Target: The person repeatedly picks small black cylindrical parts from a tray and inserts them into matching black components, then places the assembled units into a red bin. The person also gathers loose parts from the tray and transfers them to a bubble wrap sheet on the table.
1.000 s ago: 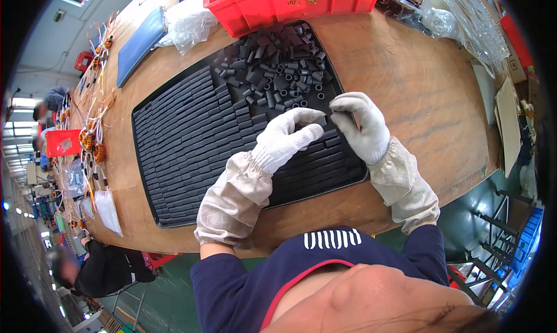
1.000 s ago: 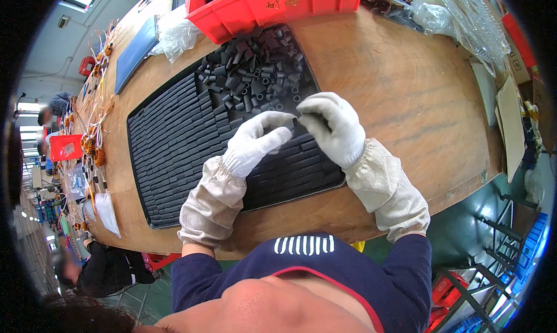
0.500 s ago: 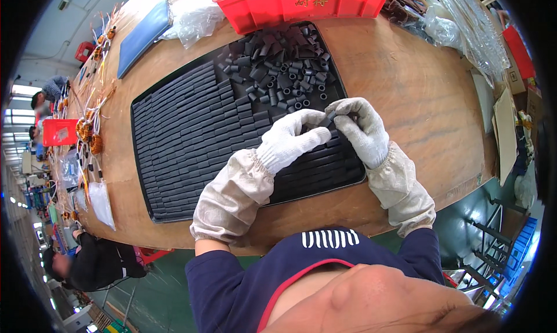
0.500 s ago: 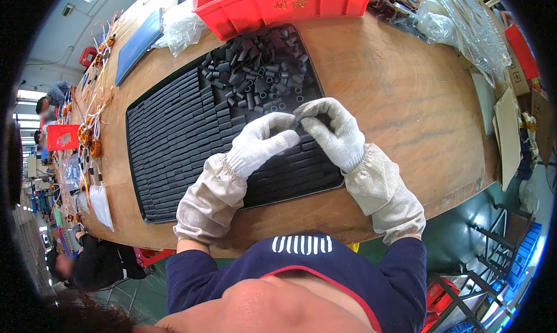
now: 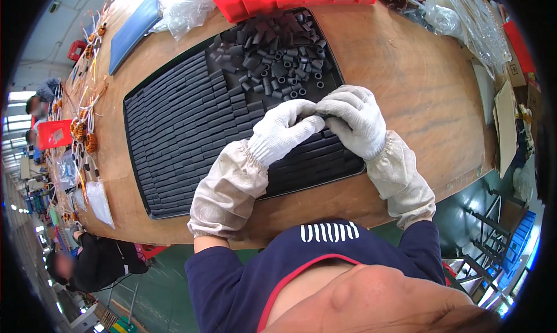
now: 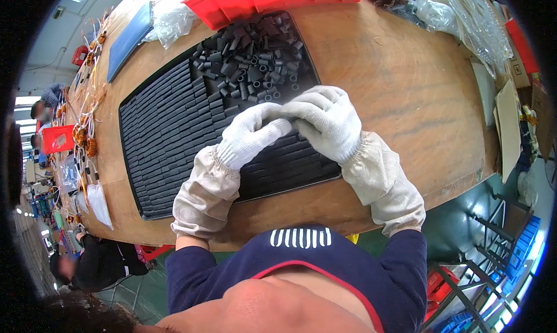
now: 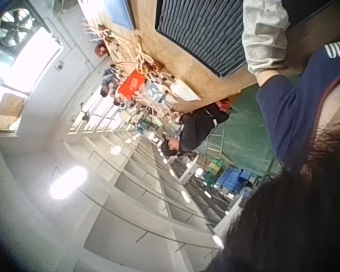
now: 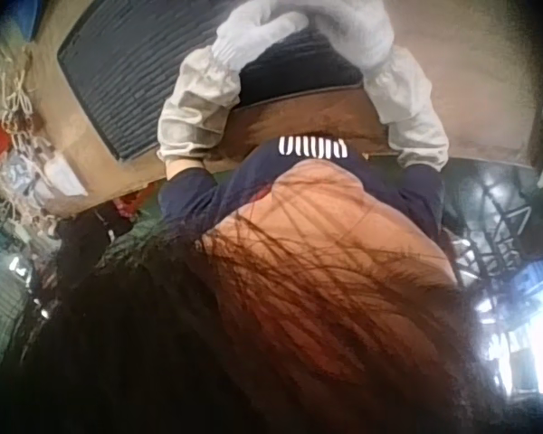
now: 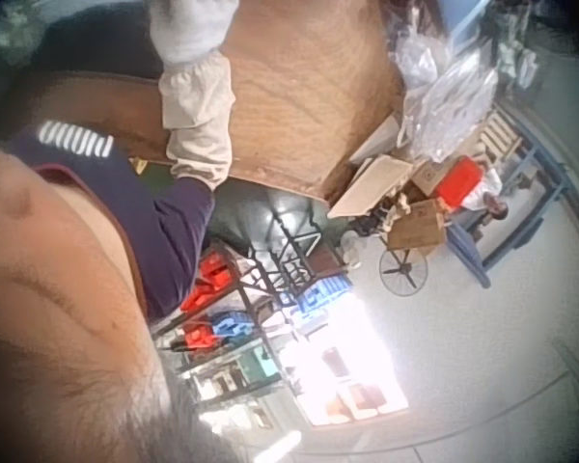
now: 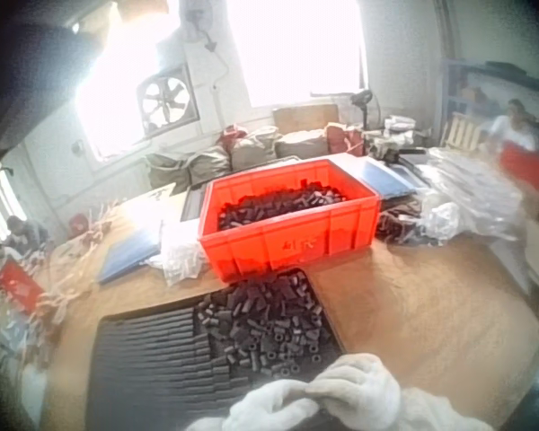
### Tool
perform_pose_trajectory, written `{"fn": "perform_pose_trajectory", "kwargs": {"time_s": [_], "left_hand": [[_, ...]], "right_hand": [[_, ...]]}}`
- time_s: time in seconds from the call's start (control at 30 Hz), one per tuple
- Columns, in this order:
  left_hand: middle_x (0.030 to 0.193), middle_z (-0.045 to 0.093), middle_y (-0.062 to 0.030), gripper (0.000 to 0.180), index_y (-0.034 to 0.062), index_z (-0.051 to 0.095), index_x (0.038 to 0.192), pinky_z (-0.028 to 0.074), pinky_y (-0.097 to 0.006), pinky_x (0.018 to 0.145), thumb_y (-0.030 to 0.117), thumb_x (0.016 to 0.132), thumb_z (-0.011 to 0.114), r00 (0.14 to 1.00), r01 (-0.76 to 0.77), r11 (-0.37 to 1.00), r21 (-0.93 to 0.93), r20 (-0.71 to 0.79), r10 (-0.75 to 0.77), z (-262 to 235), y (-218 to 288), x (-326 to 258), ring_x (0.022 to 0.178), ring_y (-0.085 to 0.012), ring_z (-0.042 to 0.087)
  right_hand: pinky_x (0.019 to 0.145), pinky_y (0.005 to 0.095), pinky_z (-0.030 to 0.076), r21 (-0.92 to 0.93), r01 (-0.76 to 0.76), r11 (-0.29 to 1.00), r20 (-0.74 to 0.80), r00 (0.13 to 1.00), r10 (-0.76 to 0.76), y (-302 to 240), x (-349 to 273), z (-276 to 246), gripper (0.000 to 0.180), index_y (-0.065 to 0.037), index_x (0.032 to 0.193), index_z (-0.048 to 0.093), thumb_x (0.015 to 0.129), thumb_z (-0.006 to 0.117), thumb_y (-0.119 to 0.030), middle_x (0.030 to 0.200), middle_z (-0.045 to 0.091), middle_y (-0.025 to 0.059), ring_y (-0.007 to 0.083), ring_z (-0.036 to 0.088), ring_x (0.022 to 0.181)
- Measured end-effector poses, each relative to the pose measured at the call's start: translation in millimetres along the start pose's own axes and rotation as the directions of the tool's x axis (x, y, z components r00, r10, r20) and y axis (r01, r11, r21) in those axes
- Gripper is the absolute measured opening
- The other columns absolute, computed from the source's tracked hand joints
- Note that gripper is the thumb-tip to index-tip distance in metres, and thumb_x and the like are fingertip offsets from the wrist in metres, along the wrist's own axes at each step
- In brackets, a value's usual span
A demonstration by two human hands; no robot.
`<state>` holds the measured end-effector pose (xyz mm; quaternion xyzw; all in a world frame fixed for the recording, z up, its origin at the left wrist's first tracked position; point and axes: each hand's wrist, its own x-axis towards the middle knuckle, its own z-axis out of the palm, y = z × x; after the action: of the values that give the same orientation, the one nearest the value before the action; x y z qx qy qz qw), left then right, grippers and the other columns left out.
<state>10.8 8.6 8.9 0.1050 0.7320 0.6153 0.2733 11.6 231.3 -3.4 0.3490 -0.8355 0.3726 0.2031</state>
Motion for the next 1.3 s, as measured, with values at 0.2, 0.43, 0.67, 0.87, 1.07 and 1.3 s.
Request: {"fn": "perform_pose_trajectory", "kwargs": {"time_s": [0.2, 0.43, 0.67, 0.87, 1.07, 1.3], "left_hand": [[0.109, 0.068, -0.0010, 0.037, 0.0032, 0.063, 0.135, 0.048, -0.022, 0.081, 0.023, 0.104, 0.062, 0.970, -0.070, 0.968, -0.240, -0.241, 0.010, -19, 11, -3, 0.089, -0.0055, 0.057], [0.123, 0.064, -0.0062, 0.042, 0.0036, 0.058, 0.142, 0.050, -0.025, 0.089, 0.020, 0.103, 0.062, 0.969, -0.092, 0.931, -0.353, -0.247, 0.002, -29, 4, 0, 0.095, -0.0079, 0.058], [0.145, 0.051, -0.0202, 0.059, 0.0002, 0.043, 0.152, 0.047, -0.041, 0.112, -0.002, 0.093, 0.052, 0.944, -0.278, 0.879, -0.386, -0.281, 0.175, -32, -15, 7, 0.123, -0.0271, 0.059], [0.150, 0.044, -0.0303, 0.065, 0.0012, 0.023, 0.159, 0.054, -0.048, 0.105, 0.001, 0.101, 0.050, 0.952, -0.246, 0.818, -0.519, -0.287, 0.104, -18, 0, 1, 0.121, -0.0348, 0.065], [0.121, 0.066, -0.0207, 0.037, 0.0022, 0.046, 0.142, 0.057, -0.028, 0.070, 0.010, 0.107, 0.051, 0.984, -0.098, 0.877, -0.470, -0.178, 0.014, -18, 10, -3, 0.081, -0.0141, 0.067], [0.101, 0.068, -0.0047, 0.038, 0.0043, 0.062, 0.134, 0.044, -0.017, 0.059, 0.032, 0.112, 0.047, 0.987, -0.113, 0.958, -0.262, -0.136, 0.080, -21, 5, -4, 0.069, -0.0024, 0.051]], "right_hand": [[0.099, 0.0441, 0.048, -0.301, -0.066, 0.951, 0.080, 0.992, 0.094, 13, -2, -13, 0.032, -0.018, 0.103, 0.075, 0.072, 0.078, -0.009, 0.100, 0.074, 0.0005, 0.0243, 0.068, 0.106], [0.110, 0.0498, 0.043, -0.291, 0.024, 0.956, 0.281, 0.958, 0.062, 14, -7, -8, 0.033, -0.016, 0.102, 0.076, 0.072, 0.072, 0.000, 0.102, 0.073, 0.0014, 0.0260, 0.065, 0.114], [0.105, 0.0490, 0.046, -0.224, -0.073, 0.972, 0.173, 0.978, 0.114, 17, -7, -5, 0.035, -0.016, 0.108, 0.074, 0.075, 0.073, -0.002, 0.106, 0.072, 0.0051, 0.0290, 0.065, 0.114], [0.101, 0.0484, 0.047, -0.316, -0.093, 0.944, 0.053, 0.992, 0.115, 19, -9, 6, 0.039, -0.016, 0.116, 0.071, 0.078, 0.077, -0.011, 0.118, 0.067, 0.0053, 0.0298, 0.062, 0.117], [0.099, 0.0476, 0.047, -0.395, -0.041, 0.918, 0.090, 0.993, 0.083, 16, 3, 13, 0.034, -0.017, 0.111, 0.072, 0.077, 0.079, -0.016, 0.117, 0.067, 0.0023, 0.0281, 0.062, 0.118], [0.087, 0.0413, 0.053, -0.046, -0.256, 0.966, -0.131, 0.960, 0.248, 25, -6, 12, 0.026, -0.011, 0.098, 0.071, 0.076, 0.084, -0.010, 0.099, 0.071, 0.0081, 0.0292, 0.068, 0.094]]}}
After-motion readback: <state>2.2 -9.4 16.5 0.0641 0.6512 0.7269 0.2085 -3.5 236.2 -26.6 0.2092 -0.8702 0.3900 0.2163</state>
